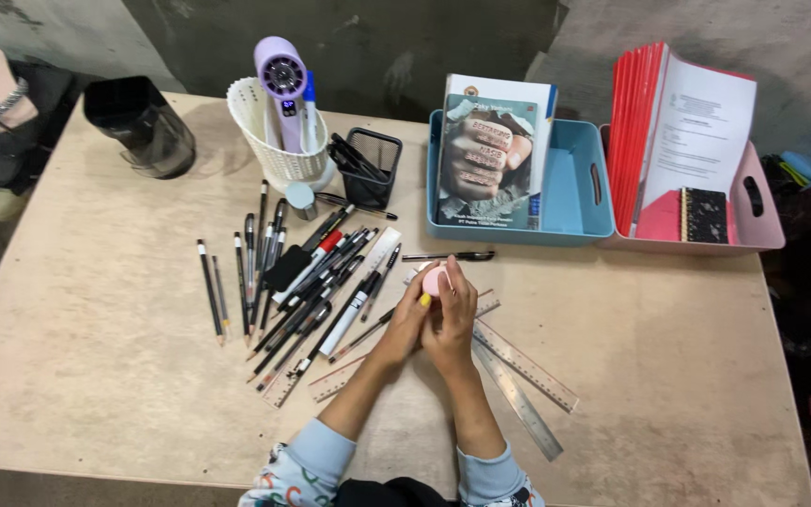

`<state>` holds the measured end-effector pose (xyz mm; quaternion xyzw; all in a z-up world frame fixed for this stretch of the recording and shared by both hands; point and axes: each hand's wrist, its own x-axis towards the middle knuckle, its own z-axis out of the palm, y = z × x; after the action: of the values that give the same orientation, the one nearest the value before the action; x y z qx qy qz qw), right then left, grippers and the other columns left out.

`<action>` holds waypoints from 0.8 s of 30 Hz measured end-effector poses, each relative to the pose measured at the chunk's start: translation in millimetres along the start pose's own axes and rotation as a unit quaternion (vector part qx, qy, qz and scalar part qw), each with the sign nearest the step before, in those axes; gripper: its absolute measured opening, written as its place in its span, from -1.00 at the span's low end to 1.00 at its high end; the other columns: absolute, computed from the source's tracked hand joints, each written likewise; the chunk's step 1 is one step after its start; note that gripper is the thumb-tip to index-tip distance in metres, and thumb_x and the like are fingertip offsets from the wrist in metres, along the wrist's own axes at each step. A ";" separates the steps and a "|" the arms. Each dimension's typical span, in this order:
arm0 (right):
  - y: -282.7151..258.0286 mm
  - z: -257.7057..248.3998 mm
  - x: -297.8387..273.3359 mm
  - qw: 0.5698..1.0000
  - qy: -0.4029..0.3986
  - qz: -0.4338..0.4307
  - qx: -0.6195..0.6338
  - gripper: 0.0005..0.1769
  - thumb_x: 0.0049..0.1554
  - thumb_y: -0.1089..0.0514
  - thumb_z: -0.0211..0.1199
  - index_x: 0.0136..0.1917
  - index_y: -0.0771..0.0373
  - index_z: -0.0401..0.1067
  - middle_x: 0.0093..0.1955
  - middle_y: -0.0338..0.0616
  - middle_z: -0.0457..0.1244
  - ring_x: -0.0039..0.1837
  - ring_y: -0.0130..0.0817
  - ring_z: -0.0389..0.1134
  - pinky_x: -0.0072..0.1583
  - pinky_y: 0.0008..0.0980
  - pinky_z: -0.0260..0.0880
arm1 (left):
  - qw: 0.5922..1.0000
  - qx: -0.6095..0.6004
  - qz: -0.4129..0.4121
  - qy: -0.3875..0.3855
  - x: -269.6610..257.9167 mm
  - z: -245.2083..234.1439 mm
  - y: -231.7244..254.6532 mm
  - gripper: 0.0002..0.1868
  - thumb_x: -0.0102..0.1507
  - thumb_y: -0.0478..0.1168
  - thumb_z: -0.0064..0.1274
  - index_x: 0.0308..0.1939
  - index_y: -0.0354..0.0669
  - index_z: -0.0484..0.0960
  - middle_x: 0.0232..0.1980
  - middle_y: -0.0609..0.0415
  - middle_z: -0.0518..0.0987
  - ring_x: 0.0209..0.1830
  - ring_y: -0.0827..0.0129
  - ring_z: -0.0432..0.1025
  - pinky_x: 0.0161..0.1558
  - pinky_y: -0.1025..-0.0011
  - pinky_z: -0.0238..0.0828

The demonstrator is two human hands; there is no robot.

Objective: The person organizes a cluttered desk by moving a book into a blue tray, shifting a pink tray, and handling two small round containers. They open and close the containers, then place them into the trays. The person also moves rulers and other stationery items on the desk.

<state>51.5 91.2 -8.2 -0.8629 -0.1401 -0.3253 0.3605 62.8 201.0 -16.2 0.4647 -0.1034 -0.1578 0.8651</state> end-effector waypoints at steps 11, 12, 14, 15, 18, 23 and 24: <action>-10.0 2.2 10.3 0.990 -0.123 -0.033 -0.063 0.11 0.07 0.12 0.33 0.68 0.28 -0.25 0.72 0.21 -0.30 0.74 0.14 -0.34 0.62 0.29 -0.43 | 0.996 -0.062 -0.057 0.041 13.6 -41.4 -21.4 -0.36 0.48 0.13 -0.42 0.46 -0.24 0.29 0.32 -0.10 0.50 0.25 0.29 0.47 0.26 0.29 0.46; -6.3 0.1 13.6 0.990 -0.122 -0.033 -0.060 0.11 0.07 0.09 0.34 0.68 0.28 -0.24 0.72 0.19 -0.30 0.73 0.14 -0.33 0.61 0.28 -0.44 | 0.996 -0.070 -0.050 0.032 16.7 -43.6 -24.4 -0.38 0.49 0.12 -0.40 0.44 -0.26 0.31 0.30 -0.12 0.51 0.23 0.28 0.48 0.25 0.29 0.47; -2.4 -2.3 14.4 0.991 -0.120 -0.030 -0.042 0.11 0.07 0.09 0.34 0.68 0.27 -0.24 0.72 0.14 -0.28 0.73 0.12 -0.29 0.63 0.25 -0.41 | 0.995 -0.087 -0.040 0.016 17.8 -48.0 -31.8 -0.42 0.53 0.09 -0.34 0.41 -0.32 0.36 0.27 -0.15 0.53 0.18 0.26 0.50 0.23 0.28 0.48; -0.5 -2.7 14.2 0.992 -0.119 -0.029 -0.028 0.11 0.06 0.12 0.34 0.68 0.25 -0.23 0.73 0.11 -0.27 0.73 0.09 -0.26 0.64 0.22 -0.39 | 0.994 -0.095 -0.042 0.015 16.8 -49.8 -35.4 -0.43 0.53 0.08 -0.33 0.40 -0.31 0.36 0.25 -0.14 0.53 0.16 0.28 0.50 0.21 0.28 0.49; -1.9 -0.7 12.2 0.992 -0.121 0.004 0.022 0.08 0.11 0.19 0.34 0.69 0.27 -0.23 0.75 0.14 -0.26 0.74 0.07 -0.19 0.67 0.08 -0.24 | 0.992 -0.116 -0.051 0.016 19.0 -54.5 -37.6 -0.46 0.52 0.07 -0.31 0.37 -0.29 0.37 0.20 -0.11 0.53 0.11 0.29 0.51 0.17 0.27 0.51; -7.0 3.6 11.2 0.983 -0.071 0.081 0.147 0.02 0.16 0.28 0.28 0.68 0.32 -0.25 0.74 0.22 -0.27 0.73 0.12 -0.17 0.65 -0.05 -0.10 | 0.995 -0.084 -0.054 0.011 21.7 -52.8 -24.5 -0.46 0.52 0.05 -0.30 0.39 -0.28 0.37 0.29 -0.07 0.52 0.23 0.33 0.48 0.30 0.34 0.44; -7.2 3.4 11.6 0.975 -0.070 0.109 0.180 0.01 0.16 0.27 0.28 0.68 0.33 -0.25 0.74 0.22 -0.26 0.72 0.12 -0.14 0.63 -0.06 -0.07 | 0.995 -0.078 -0.067 0.009 21.8 -51.0 -21.2 -0.45 0.52 0.06 -0.32 0.39 -0.28 0.37 0.28 -0.07 0.52 0.23 0.31 0.47 0.29 0.32 0.44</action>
<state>58.3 98.7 1.5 -0.8144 -0.1267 -0.1922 0.5326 95.9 221.3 -61.1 0.4032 -0.0521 -0.2188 0.8871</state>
